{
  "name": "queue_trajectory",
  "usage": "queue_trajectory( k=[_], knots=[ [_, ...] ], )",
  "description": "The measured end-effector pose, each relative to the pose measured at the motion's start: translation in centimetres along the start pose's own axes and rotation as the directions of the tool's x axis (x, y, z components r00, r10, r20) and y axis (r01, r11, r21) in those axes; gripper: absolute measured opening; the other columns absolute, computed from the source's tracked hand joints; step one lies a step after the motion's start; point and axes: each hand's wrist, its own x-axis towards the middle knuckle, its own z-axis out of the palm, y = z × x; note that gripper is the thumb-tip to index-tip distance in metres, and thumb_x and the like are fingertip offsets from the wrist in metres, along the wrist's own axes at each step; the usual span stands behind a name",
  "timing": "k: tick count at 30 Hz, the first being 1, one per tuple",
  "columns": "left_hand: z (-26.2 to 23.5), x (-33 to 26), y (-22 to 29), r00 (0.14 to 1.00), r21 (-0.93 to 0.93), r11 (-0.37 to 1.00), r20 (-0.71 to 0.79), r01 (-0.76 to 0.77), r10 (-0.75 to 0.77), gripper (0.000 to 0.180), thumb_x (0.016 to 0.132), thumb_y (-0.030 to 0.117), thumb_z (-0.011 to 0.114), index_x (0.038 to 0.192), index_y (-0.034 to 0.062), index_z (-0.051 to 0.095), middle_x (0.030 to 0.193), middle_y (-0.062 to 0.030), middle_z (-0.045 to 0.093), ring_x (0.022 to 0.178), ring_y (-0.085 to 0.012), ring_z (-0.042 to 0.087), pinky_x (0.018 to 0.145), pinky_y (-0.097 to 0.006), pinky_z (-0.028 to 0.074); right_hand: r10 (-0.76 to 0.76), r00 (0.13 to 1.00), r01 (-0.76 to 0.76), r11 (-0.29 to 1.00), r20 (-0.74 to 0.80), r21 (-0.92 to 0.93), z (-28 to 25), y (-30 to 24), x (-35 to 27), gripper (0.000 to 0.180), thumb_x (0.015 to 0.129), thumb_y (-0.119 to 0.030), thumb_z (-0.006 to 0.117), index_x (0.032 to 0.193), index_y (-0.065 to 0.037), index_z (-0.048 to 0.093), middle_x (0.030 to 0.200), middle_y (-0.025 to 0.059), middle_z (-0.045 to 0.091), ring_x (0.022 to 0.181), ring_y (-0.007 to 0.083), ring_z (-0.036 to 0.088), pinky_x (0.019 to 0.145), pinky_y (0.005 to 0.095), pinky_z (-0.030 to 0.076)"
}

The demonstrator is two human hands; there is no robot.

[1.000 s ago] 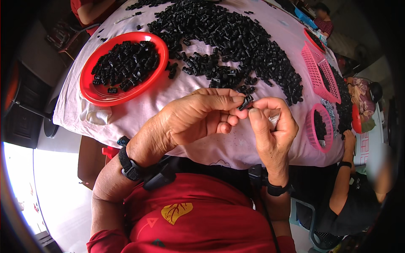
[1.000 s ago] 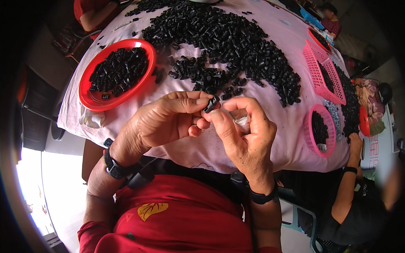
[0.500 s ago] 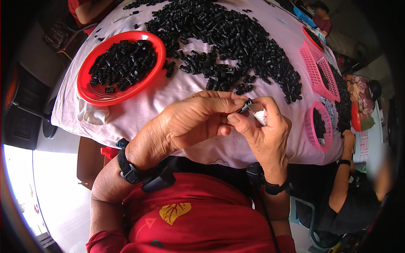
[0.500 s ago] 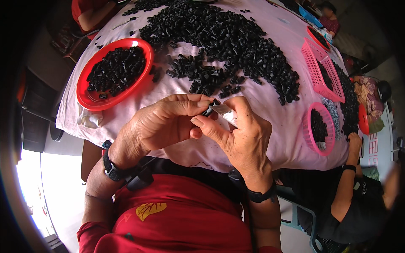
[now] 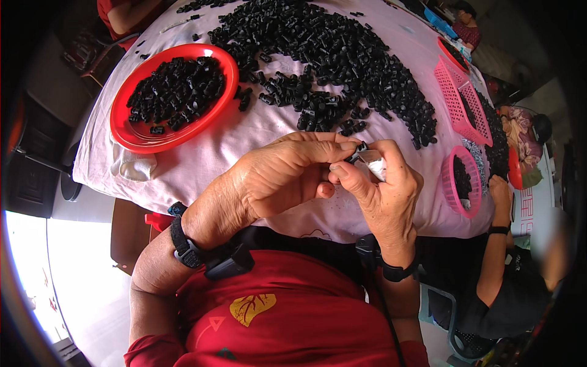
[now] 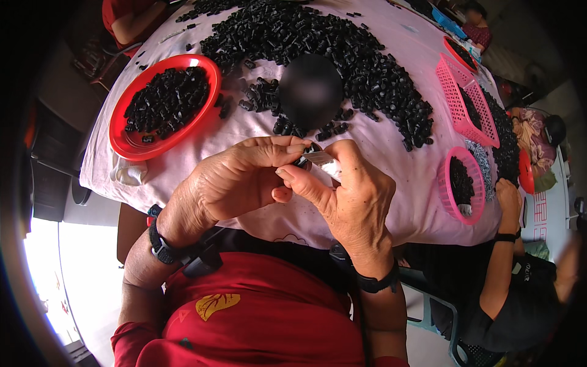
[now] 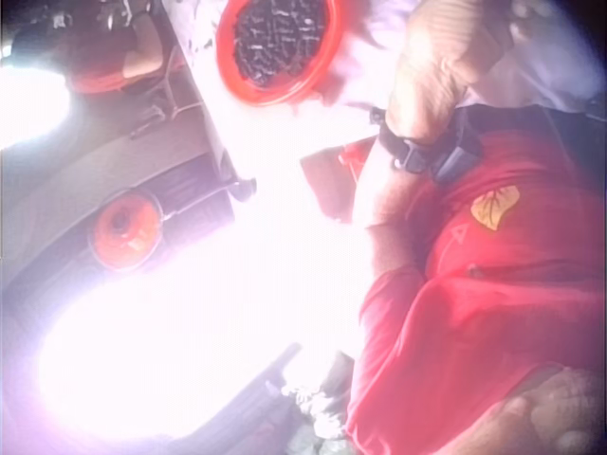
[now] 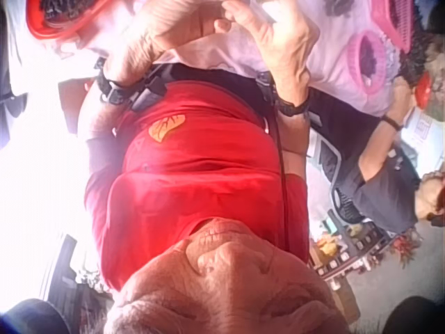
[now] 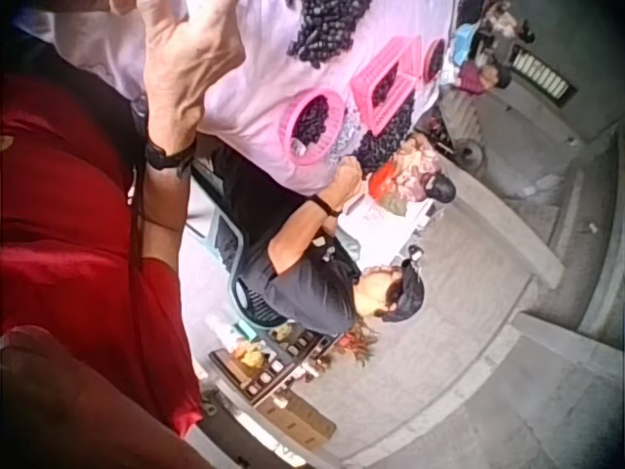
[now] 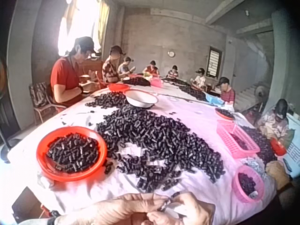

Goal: Assembling small black plastic components by hand at a production table.

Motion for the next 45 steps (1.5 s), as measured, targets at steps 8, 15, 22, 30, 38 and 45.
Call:
queue_trajectory(
  k=[8,15,22,30,38,45],
  knots=[
    [-0.1,0.0,-0.1,1.000,-0.003,1.000,0.006,-0.009,0.009,0.027,0.089,0.018,0.063,0.114,0.0078,0.060,0.098,0.0028,0.063,0.081,-0.0082,0.057,0.069,-0.026,0.045,-0.036,0.999,0.034,0.994,-0.018,-0.106,-0.1,-0.1,0.0,0.044,0.072,-0.044,0.078,0.081,-0.007,0.058,0.067,0.0049,0.065,0.053,0.0215,0.063,0.046,0.0303,0.046],
    [0.0,-0.1,-0.2,1.000,-0.017,1.000,0.012,-0.015,0.015,0.025,0.088,0.018,0.064,0.112,0.0084,0.061,0.095,0.0031,0.064,0.079,-0.0084,0.057,0.068,-0.025,0.045,-0.095,0.995,0.086,0.976,-0.036,-0.202,0.1,0.1,0.0,0.047,0.070,-0.049,0.076,0.076,-0.007,0.056,0.063,0.0050,0.062,0.051,0.0218,0.061,0.044,0.0309,0.045],
    [0.0,0.2,-0.5,0.999,-0.029,0.998,-0.013,-0.051,0.050,0.022,0.089,0.018,0.063,0.109,0.0084,0.062,0.091,0.0026,0.064,0.077,-0.0082,0.056,0.067,-0.024,0.044,-0.076,0.996,0.066,0.983,-0.055,-0.172,0.6,1.0,-0.3,0.048,0.071,-0.050,0.075,0.073,-0.008,0.053,0.060,0.0060,0.058,0.049,0.0231,0.058,0.043,0.0320,0.044],
    [0.1,0.3,-0.8,0.998,-0.065,0.996,-0.016,-0.054,0.053,0.019,0.091,0.019,0.061,0.106,0.0073,0.062,0.086,0.0017,0.063,0.074,-0.0080,0.056,0.065,-0.024,0.044,-0.078,0.997,0.070,0.974,-0.028,-0.216,0.4,0.7,-0.2,0.050,0.071,-0.051,0.074,0.071,-0.008,0.050,0.059,0.0065,0.058,0.048,0.0239,0.059,0.043,0.0330,0.044],
    [0.3,0.3,-1.0,0.998,-0.095,0.994,-0.004,-0.057,0.056,0.018,0.092,0.019,0.060,0.104,0.0064,0.063,0.083,0.0011,0.063,0.073,-0.0081,0.056,0.064,-0.024,0.044,-0.020,1.000,0.021,0.982,0.010,-0.187,0.2,0.4,-0.1,0.048,0.074,-0.049,0.074,0.070,-0.008,0.049,0.059,0.0061,0.061,0.049,0.0236,0.060,0.043,0.0329,0.045],
    [0.9,0.3,-0.7,0.998,-0.069,0.997,-0.056,-0.032,0.028,0.018,0.092,0.020,0.060,0.101,0.0060,0.064,0.085,0.0008,0.064,0.072,-0.0082,0.055,0.063,-0.023,0.043,-0.043,0.998,0.051,0.986,0.053,-0.158,0.3,0.0,-0.2,0.043,0.076,-0.043,0.074,0.070,-0.007,0.051,0.063,0.0065,0.066,0.050,0.0221,0.063,0.044,0.0310,0.047]
  ],
)
